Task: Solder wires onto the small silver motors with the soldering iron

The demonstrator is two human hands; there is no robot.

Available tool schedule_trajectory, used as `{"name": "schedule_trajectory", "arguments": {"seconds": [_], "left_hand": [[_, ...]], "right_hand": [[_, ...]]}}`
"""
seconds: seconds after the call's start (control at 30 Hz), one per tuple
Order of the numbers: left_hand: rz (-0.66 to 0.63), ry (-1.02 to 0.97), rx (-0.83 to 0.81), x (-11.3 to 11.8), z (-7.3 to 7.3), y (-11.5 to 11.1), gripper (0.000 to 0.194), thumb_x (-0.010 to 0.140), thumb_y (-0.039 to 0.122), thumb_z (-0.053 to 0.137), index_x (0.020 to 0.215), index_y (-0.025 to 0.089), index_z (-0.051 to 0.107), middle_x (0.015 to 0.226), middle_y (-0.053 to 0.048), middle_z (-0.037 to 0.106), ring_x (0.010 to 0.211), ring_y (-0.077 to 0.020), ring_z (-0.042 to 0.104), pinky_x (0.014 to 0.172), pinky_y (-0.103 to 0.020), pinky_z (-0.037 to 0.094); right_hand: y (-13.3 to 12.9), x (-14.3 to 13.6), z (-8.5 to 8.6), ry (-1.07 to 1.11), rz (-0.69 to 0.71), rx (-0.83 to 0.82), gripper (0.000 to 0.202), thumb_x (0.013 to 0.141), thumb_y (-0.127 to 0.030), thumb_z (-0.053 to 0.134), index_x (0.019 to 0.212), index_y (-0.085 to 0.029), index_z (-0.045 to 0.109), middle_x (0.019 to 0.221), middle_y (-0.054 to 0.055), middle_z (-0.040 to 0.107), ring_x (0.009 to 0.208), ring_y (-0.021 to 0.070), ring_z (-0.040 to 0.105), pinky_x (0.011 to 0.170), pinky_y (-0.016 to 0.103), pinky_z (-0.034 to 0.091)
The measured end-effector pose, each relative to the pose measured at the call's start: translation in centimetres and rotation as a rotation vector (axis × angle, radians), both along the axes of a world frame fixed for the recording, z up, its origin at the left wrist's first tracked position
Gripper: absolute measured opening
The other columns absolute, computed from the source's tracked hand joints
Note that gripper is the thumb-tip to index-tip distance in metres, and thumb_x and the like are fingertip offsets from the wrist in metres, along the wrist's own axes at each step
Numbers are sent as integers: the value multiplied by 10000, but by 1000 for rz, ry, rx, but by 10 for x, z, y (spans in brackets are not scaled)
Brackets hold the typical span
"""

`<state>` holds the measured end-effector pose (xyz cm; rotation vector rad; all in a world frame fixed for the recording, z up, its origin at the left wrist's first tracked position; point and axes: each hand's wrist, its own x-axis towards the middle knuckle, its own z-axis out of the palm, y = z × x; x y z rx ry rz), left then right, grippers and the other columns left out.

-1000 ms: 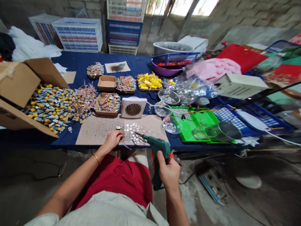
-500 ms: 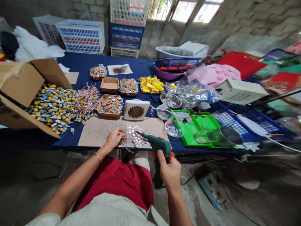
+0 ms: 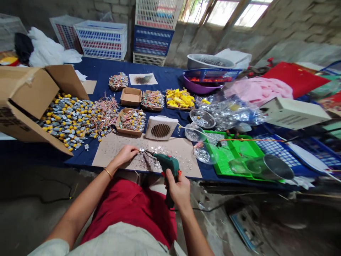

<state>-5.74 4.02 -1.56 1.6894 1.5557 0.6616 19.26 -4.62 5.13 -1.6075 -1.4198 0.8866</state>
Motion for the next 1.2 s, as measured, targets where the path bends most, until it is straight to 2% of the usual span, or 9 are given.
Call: {"name": "schedule_trajectory", "arguments": {"seconds": [0.2, 0.5, 0.87, 1.03, 1.2], "left_hand": [[2, -27, -19, -2, -3, 4, 272, 787, 298, 495, 784, 129, 709, 617, -16, 646, 579, -124, 552, 571, -217, 373], [30, 30, 26, 2, -4, 2, 191, 768, 228, 513, 745, 139, 680, 677, -17, 659, 631, -125, 557, 614, -219, 377], [2, 17, -6, -3, -13, 10, 193, 751, 232, 511, 747, 137, 679, 682, -14, 667, 632, -126, 562, 619, -215, 383], [3, 6, -3, -2, -12, 9, 194, 737, 234, 509, 731, 136, 676, 661, -12, 657, 617, -121, 555, 614, -215, 384], [11, -99, -70, -4, -11, 9, 216, 726, 252, 502, 755, 125, 675, 625, -13, 644, 553, -110, 546, 562, -207, 387]], "right_hand": [[0, -1, -10, -80, 55, 71, 476, 862, -574, 532, 585, -188, 547, 452, 10, 545, 399, 148, 525, 424, 252, 402], [-6, -8, -22, -202, 80, 267, 405, 891, -482, 534, 652, -165, 611, 502, 7, 552, 473, 140, 510, 472, 247, 383], [-4, -11, -17, -227, 111, 280, 444, 901, -532, 502, 726, -160, 670, 483, 12, 534, 496, 157, 531, 467, 241, 397], [-3, -10, -17, -235, 118, 253, 436, 899, -519, 504, 692, -165, 655, 484, 12, 541, 493, 159, 538, 479, 248, 405], [-3, -9, -16, -255, 104, 225, 443, 896, -522, 497, 640, -179, 606, 480, 13, 543, 483, 158, 525, 470, 257, 390]]}}
